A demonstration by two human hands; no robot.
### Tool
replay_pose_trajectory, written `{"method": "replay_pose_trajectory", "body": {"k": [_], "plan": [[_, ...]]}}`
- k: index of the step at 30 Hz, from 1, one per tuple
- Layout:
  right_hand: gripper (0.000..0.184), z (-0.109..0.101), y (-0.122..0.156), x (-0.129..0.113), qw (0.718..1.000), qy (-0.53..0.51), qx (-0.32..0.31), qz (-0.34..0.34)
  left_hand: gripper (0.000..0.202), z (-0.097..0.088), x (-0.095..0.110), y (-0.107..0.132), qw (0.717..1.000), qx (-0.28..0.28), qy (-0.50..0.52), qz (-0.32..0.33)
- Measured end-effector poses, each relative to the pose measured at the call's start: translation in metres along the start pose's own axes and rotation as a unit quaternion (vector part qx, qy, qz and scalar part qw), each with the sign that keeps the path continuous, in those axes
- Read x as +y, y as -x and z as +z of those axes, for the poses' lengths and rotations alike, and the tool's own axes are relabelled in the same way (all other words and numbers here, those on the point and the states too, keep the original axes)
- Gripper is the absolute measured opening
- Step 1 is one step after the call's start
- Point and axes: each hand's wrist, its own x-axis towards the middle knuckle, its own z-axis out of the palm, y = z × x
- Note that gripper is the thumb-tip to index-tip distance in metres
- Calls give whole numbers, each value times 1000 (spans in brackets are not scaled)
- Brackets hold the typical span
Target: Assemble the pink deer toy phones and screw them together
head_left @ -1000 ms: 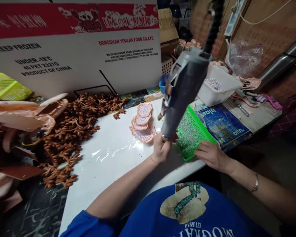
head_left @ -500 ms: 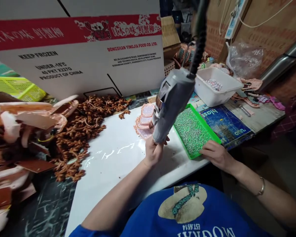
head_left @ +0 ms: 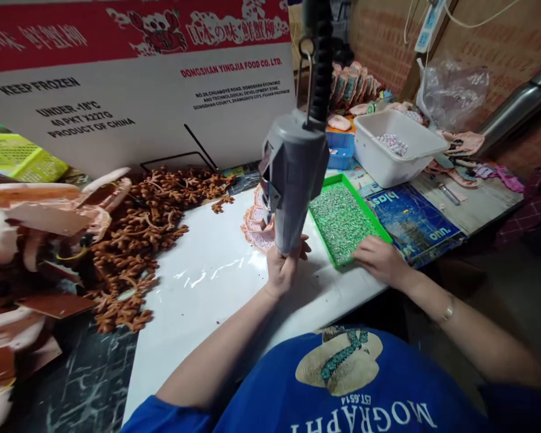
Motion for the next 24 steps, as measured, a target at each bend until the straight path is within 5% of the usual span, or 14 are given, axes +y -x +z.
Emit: {"method": "replay_pose_trajectory", "body": {"k": [3, 9, 15, 21, 24], "plan": [[17, 5, -15, 8, 1000, 5, 2, -1, 35, -3, 1, 0, 1000, 15, 7, 0], [21, -9, 25, -16, 1000, -8, 21, 2, 36, -4, -7, 0, 1000, 8, 27, 10], [17, 3, -8, 8, 1000, -1, 7, -10, 33, -7, -1, -2, 1000, 6, 28, -8], [19, -13, 32, -13, 999, -24, 30, -2, 38, -7, 9, -5, 999, 6, 50, -18], [11, -2, 11, -1, 998, -30, 43, -26, 40, -7, 8, -6, 998, 5, 53, -25]]}}
